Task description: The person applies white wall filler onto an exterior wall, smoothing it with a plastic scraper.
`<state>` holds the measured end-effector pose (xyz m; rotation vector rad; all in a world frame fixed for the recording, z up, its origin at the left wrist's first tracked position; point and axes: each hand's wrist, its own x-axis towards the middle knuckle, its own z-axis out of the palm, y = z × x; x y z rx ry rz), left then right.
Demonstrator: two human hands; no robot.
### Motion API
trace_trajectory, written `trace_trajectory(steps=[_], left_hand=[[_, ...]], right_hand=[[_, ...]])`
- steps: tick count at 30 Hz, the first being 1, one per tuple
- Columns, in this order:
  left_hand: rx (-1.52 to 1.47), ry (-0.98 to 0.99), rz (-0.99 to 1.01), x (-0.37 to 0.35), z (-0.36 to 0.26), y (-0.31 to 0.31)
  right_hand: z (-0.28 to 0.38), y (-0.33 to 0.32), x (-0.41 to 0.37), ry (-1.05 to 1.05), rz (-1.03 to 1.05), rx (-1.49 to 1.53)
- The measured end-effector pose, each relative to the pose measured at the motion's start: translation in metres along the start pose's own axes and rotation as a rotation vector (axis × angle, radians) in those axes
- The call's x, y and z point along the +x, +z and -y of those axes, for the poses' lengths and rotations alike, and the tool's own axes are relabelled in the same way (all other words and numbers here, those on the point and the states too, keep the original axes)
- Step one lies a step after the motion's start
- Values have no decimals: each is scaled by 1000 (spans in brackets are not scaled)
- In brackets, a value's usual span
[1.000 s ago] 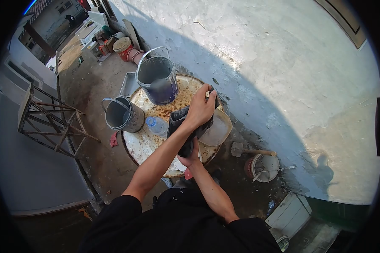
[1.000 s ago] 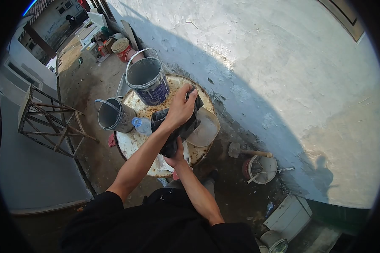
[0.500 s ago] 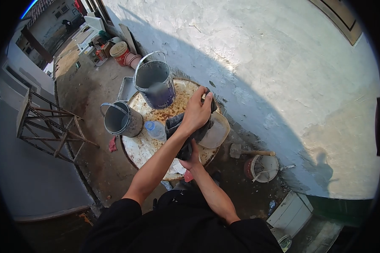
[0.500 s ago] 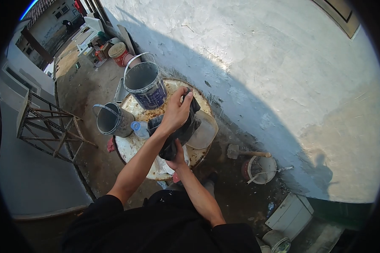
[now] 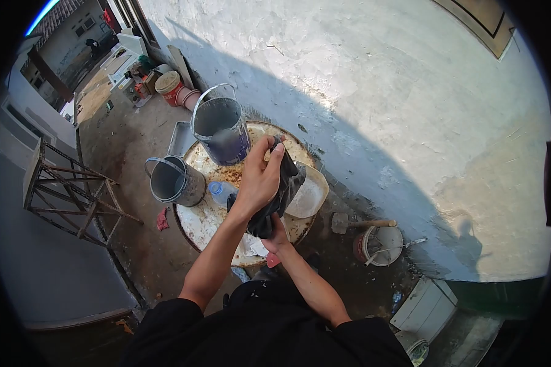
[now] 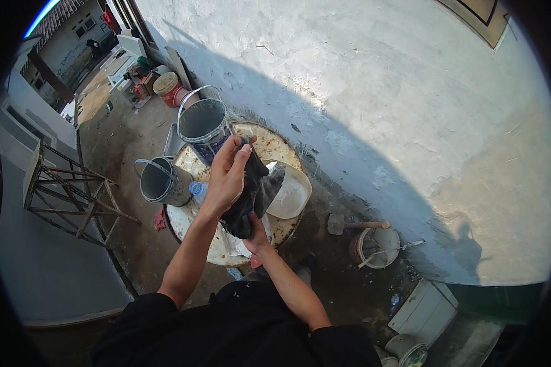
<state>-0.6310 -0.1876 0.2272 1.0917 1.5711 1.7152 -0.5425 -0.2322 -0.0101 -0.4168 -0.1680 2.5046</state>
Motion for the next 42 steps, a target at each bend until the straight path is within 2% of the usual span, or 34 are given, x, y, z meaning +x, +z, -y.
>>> trace_trajectory(steps=[2,5,8,11,14,16,17,18,20,25,28,31,34,42], left_hand=[[-38,-29,6,-8,-4,-4],[-104,-36,3,-18,-18,-11],[-173,-84,15,-27,-26,-17],[-218,-64,26,-31,-25,-23],[-225,-57,33,-33,-32,-25],[-145,-44,58,-35,-36,-28],[-122,-50,70,-36,-36,-28],[-134,-82,84,-36,-35,-29],[-108,-90,102,-35,-32,-26],[-55,-21,127,-35,-25,-15],[-58,-84,125,-37,-29,-15],[-26,6,113,-37,-24,-17],[25,-5,97,-37,-17,-24],[60,45,80,-30,0,-30]], right_hand=[[1,-9,2,-68,7,-65],[10,-18,-4,-49,63,-188],[20,-3,-16,-87,123,-284],[36,11,-37,0,6,-418],[56,20,-57,-58,-215,-710],[90,41,-71,-169,-297,-1292],[105,67,-78,-365,-414,-1356],[122,79,-77,-533,-439,-1372],[154,102,-65,-644,-367,-1367],[186,145,-23,-448,-349,-1859],[193,149,-7,-193,-293,-2000],[193,130,2,-339,-188,-1768],[196,139,-1,-363,-148,-1651],[192,164,-8,-333,-132,-1591]])
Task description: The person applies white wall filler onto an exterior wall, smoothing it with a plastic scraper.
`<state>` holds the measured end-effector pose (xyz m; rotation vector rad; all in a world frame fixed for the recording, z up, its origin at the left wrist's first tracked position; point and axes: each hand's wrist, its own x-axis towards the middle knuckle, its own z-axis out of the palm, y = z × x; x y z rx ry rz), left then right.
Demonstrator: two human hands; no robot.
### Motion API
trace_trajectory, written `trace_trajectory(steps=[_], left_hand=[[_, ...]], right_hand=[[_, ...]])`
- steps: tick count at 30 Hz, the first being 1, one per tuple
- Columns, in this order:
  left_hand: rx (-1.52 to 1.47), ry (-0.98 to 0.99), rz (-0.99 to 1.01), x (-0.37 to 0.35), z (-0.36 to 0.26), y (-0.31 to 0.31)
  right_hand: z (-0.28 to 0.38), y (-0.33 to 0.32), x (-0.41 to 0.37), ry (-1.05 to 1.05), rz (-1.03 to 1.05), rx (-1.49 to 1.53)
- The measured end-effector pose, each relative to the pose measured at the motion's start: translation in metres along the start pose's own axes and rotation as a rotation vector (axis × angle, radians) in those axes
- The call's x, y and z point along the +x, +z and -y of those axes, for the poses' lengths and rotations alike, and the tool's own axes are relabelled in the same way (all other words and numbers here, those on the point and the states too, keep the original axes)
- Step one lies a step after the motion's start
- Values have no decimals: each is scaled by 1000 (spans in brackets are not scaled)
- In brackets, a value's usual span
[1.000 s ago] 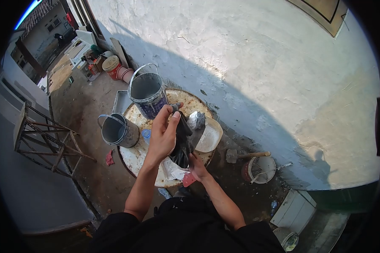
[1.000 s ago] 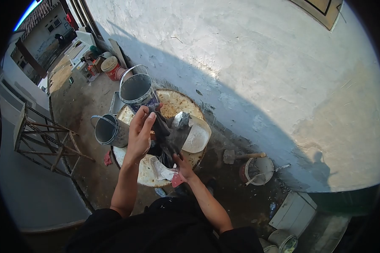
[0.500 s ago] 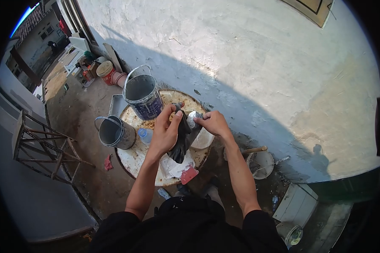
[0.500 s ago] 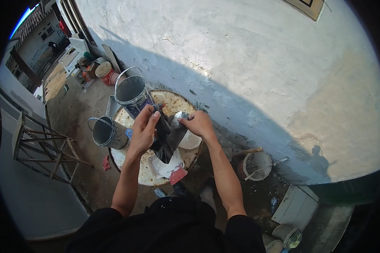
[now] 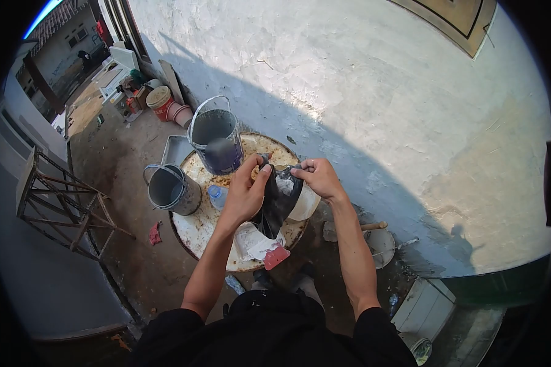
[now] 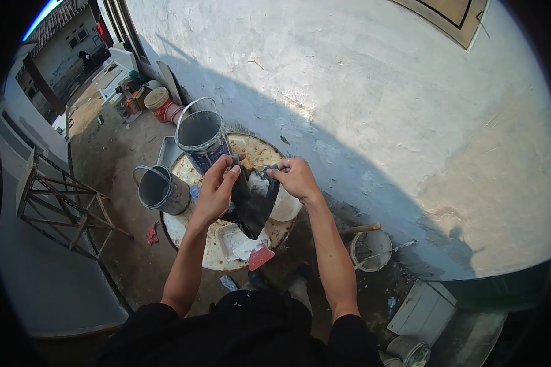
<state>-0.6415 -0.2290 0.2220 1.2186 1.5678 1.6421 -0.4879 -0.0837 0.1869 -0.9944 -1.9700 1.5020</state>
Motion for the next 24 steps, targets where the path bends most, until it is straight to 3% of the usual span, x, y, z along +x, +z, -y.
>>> trace_trajectory(steps=[5,13,17,24], left_hand=[[64,104,-55,5,7,2],[119,-38,-11,-4,-2,-21],[4,45,-44,-18,-14,-22],[171,13,-27,-61,-38,-42]], right_hand=[[9,11,-10,-35,40,110],[40,41,-21,-177,112,108],[62,47,-32,-187,199,172],[101,56,-58,-179,259,101]])
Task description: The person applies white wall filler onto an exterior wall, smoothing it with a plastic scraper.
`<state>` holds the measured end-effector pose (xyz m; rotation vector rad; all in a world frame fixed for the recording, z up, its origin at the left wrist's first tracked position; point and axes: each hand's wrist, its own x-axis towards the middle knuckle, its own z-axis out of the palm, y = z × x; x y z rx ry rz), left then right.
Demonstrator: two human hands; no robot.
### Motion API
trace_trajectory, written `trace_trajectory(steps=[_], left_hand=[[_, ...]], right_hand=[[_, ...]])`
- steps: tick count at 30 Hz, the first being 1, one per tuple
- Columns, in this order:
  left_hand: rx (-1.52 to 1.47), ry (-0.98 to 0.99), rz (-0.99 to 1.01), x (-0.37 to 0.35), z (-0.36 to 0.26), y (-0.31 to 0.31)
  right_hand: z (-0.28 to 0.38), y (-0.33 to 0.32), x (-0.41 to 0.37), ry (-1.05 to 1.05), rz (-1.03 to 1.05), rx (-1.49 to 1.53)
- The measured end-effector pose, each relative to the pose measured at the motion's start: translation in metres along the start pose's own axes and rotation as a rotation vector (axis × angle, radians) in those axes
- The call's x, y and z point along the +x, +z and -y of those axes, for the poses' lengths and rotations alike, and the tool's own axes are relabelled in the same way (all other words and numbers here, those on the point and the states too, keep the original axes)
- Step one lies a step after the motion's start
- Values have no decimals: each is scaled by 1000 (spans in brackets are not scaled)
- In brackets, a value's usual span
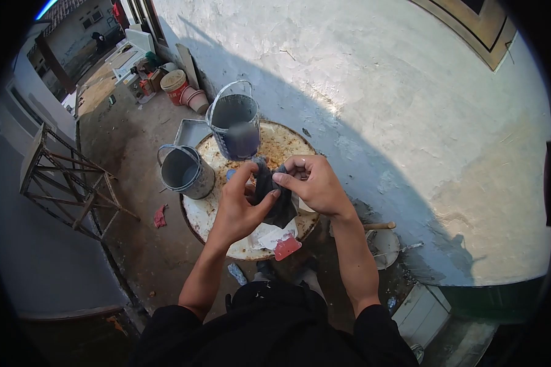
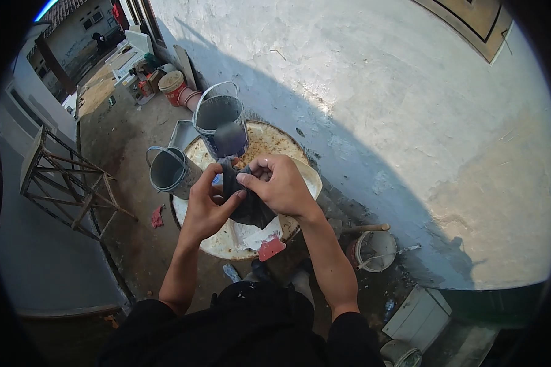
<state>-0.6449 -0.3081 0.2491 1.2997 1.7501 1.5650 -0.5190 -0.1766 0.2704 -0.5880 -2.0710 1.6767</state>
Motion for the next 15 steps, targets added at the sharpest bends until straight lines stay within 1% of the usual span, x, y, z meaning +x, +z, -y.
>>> trace_trajectory(steps=[1,2,5,8,11,12,15], left_hand=[[30,-15,-6,-5,-3,-4],[-42,-19,-17,-9,-11,-5],[-10,-27,-99,-22,-4,-12],[70,-55,-189,-33,3,-22],[98,-61,-268,-41,9,-33],[107,-72,-281,-46,9,-38],[72,-107,-339,-61,17,-55]], right_hand=[[5,4,-1,-3,21,-24],[8,8,-2,-7,42,-47],[12,24,-4,-102,50,-59],[14,39,-4,-53,168,-14],[13,60,-4,-65,190,-19],[5,66,-3,-39,224,0],[-8,89,-8,-26,258,128]])
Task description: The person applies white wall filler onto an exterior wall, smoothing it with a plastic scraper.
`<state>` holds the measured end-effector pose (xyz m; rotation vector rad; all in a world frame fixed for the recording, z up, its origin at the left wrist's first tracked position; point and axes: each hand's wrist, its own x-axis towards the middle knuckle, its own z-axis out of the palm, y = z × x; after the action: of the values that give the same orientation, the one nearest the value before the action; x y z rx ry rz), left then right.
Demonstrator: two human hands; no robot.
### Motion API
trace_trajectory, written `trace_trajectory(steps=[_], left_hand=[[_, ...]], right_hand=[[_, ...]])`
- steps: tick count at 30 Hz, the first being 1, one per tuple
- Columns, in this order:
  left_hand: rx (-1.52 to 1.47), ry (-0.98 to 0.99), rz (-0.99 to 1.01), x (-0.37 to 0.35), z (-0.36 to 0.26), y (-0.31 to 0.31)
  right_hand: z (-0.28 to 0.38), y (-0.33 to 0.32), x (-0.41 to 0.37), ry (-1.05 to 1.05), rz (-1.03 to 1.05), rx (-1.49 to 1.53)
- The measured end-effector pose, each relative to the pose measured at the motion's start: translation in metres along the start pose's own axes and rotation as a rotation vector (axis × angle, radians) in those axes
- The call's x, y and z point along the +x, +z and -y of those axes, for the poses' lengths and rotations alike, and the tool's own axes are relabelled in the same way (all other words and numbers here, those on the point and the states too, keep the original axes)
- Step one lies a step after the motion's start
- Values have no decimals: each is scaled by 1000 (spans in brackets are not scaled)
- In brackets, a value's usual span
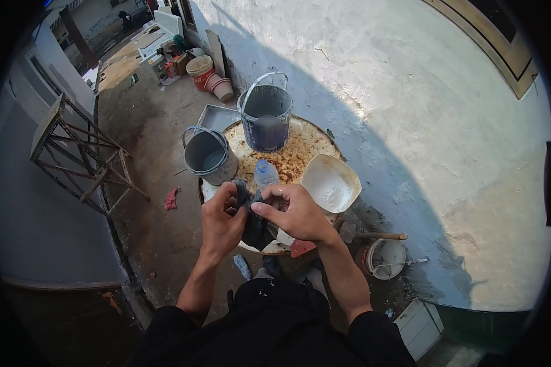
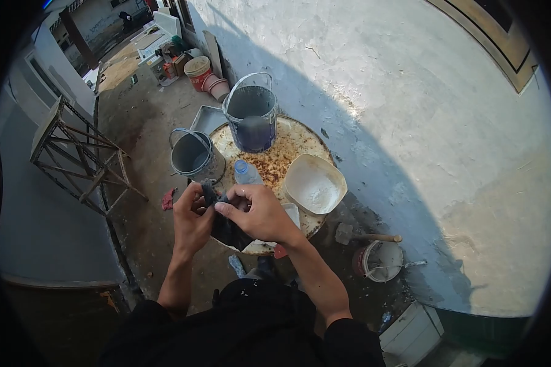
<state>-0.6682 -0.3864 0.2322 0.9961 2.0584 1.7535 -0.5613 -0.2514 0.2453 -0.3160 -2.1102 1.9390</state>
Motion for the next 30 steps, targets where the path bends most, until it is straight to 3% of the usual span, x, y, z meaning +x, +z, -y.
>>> trace_trajectory(steps=[2,7,10,13,16,20,23,25,27,29,30], left_hand=[[-19,-16,-24,-6,14,-13],[-20,-99,-91,-8,40,-38],[-8,-100,-138,-3,49,-48],[36,-105,-170,8,70,-50],[141,-106,-186,22,99,-47],[232,-29,-243,37,137,-35],[251,-77,-271,49,143,-28],[325,-98,-265,56,140,-26],[376,-28,-300,60,156,-23],[400,1,-321,63,172,-18],[399,-6,-320,63,178,-15]], right_hand=[[-14,16,-3,69,46,169],[-65,29,-15,73,20,250],[-126,12,-9,158,-377,-14],[-175,0,12,78,-564,-284],[-186,-10,34,63,-539,-422],[-175,-12,28,34,-584,-340],[-189,-16,7,-3,-602,-374],[-201,-21,-23,52,-706,-321],[-204,-34,-63,169,-964,-471],[-217,-60,-95,114,-1237,-406],[-239,-81,-111,167,-1275,-319]])
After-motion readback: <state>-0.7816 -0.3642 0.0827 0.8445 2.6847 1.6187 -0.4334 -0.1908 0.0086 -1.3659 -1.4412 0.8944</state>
